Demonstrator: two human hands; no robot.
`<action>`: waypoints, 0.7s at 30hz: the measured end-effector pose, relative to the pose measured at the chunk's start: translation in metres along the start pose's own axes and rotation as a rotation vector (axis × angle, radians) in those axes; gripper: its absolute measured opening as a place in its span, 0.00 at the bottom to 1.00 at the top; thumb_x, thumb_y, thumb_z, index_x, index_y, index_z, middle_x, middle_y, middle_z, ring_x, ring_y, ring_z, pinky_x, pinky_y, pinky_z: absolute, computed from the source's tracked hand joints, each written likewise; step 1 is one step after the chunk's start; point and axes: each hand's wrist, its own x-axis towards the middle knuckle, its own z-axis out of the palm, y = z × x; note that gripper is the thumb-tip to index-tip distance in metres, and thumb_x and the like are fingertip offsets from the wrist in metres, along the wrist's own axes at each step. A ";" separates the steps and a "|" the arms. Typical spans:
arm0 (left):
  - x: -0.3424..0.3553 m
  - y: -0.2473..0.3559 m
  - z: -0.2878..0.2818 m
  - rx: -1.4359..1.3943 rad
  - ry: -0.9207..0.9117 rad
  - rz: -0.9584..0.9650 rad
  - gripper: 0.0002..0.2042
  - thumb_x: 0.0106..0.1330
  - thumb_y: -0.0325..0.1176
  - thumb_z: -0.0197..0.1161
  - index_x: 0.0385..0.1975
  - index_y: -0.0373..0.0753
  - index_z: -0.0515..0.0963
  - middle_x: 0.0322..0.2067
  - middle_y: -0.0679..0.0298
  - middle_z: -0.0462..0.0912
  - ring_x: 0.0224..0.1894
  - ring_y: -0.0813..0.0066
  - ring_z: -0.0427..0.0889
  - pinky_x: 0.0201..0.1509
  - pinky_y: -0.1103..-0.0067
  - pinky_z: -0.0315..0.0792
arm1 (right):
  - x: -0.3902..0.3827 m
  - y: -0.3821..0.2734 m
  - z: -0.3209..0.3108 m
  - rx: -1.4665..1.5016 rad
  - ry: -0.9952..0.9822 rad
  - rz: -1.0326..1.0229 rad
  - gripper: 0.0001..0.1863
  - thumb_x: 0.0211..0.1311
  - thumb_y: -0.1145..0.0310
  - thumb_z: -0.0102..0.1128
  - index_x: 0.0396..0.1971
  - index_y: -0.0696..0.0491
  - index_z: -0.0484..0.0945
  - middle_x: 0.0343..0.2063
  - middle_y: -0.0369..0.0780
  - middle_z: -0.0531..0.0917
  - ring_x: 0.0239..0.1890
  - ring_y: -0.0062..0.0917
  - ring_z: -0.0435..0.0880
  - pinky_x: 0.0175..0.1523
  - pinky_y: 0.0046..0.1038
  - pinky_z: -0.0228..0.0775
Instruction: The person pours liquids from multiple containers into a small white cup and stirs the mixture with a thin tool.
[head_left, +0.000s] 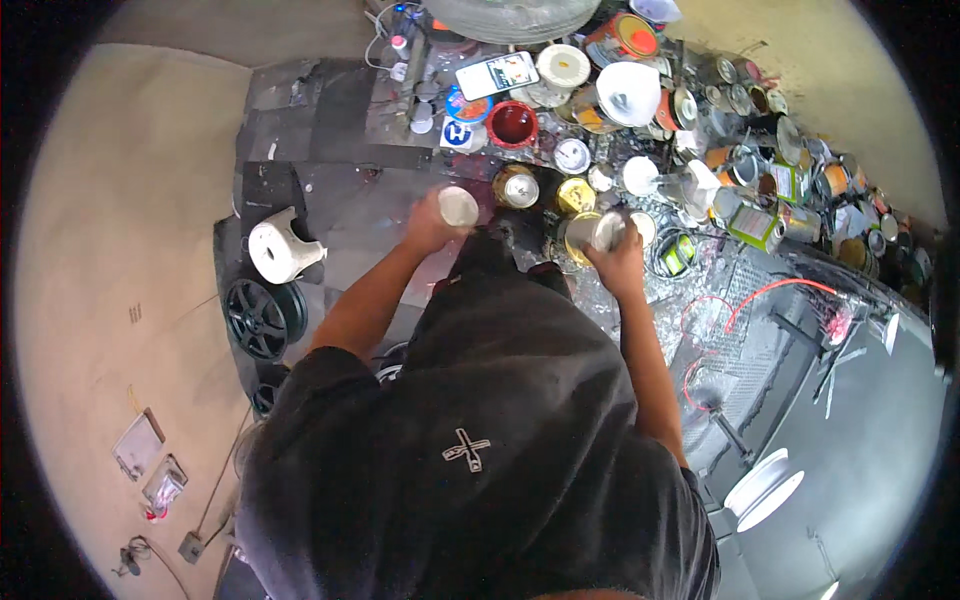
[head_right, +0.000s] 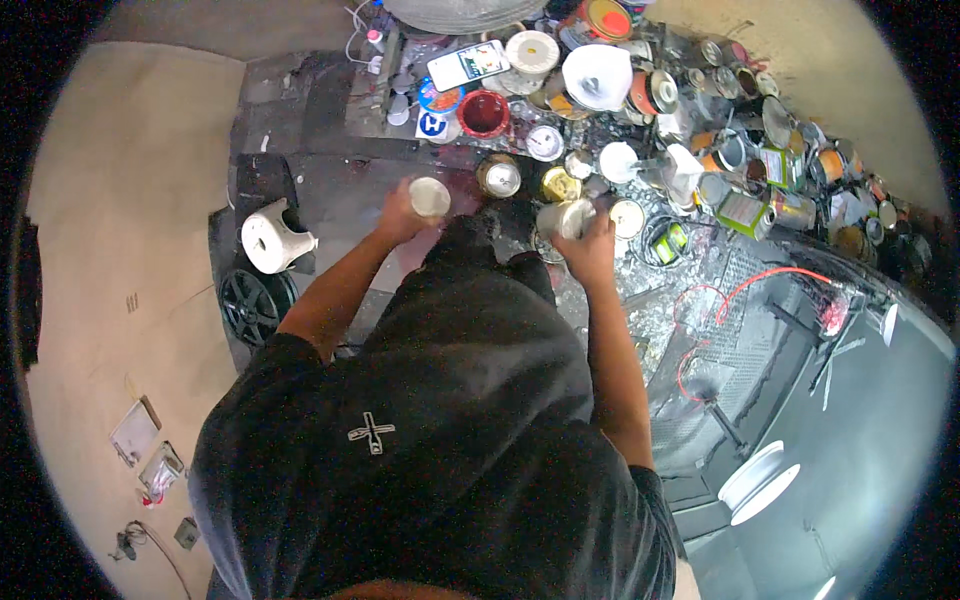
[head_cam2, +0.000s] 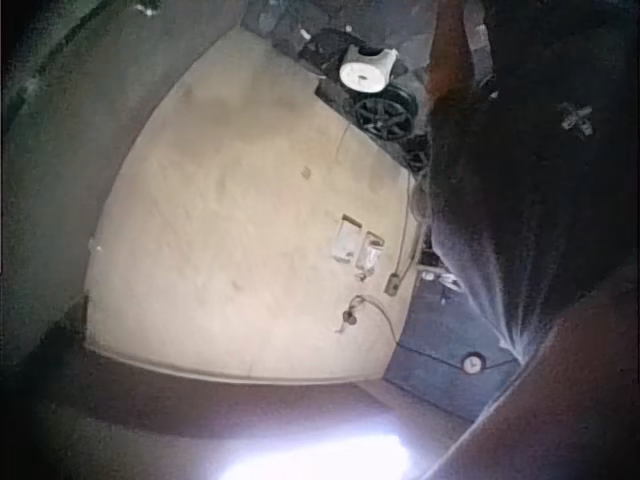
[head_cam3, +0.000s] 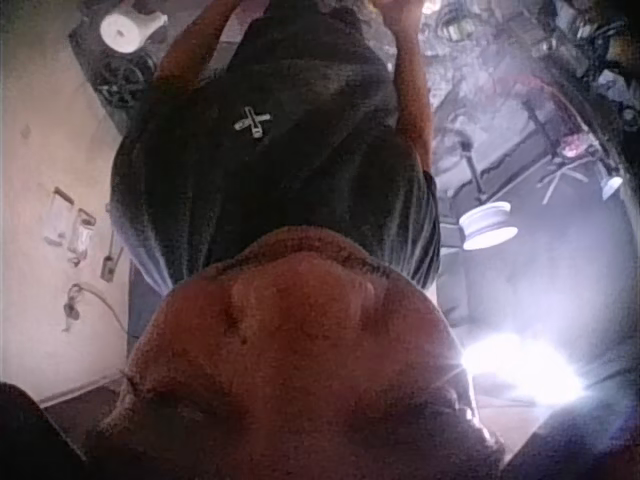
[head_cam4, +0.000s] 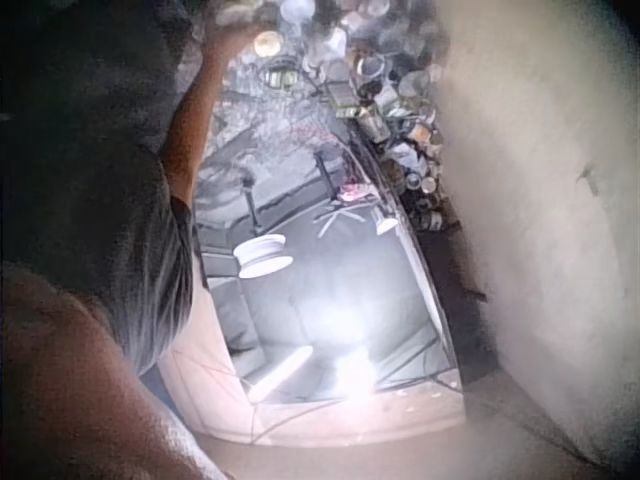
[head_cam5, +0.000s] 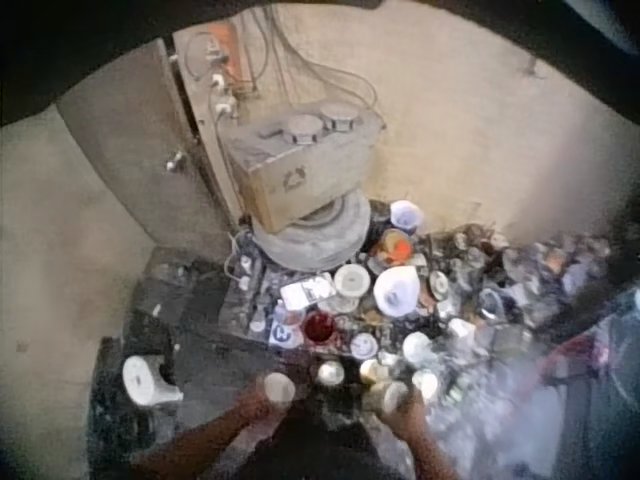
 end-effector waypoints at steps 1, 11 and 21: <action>0.005 -0.013 -0.004 -0.137 0.077 -0.119 0.47 0.39 0.50 0.87 0.58 0.34 0.69 0.55 0.44 0.80 0.60 0.46 0.78 0.64 0.62 0.73 | -0.010 0.002 0.002 0.005 -0.007 -0.009 0.51 0.44 0.57 0.82 0.66 0.63 0.65 0.56 0.59 0.76 0.58 0.54 0.76 0.62 0.46 0.71; 0.073 -0.078 -0.019 -0.223 0.631 -0.417 0.49 0.38 0.45 0.86 0.59 0.29 0.65 0.56 0.43 0.73 0.60 0.43 0.73 0.66 0.60 0.69 | -0.103 0.089 0.042 0.046 -0.183 0.120 0.54 0.38 0.56 0.86 0.67 0.55 0.65 0.56 0.56 0.77 0.58 0.55 0.75 0.62 0.49 0.72; 0.143 -0.131 -0.053 -0.308 0.994 -0.579 0.52 0.37 0.43 0.86 0.63 0.32 0.62 0.58 0.45 0.71 0.65 0.44 0.68 0.70 0.58 0.67 | -0.103 0.049 0.001 0.002 -0.083 0.201 0.54 0.42 0.57 0.84 0.68 0.60 0.62 0.54 0.57 0.75 0.57 0.54 0.76 0.61 0.46 0.73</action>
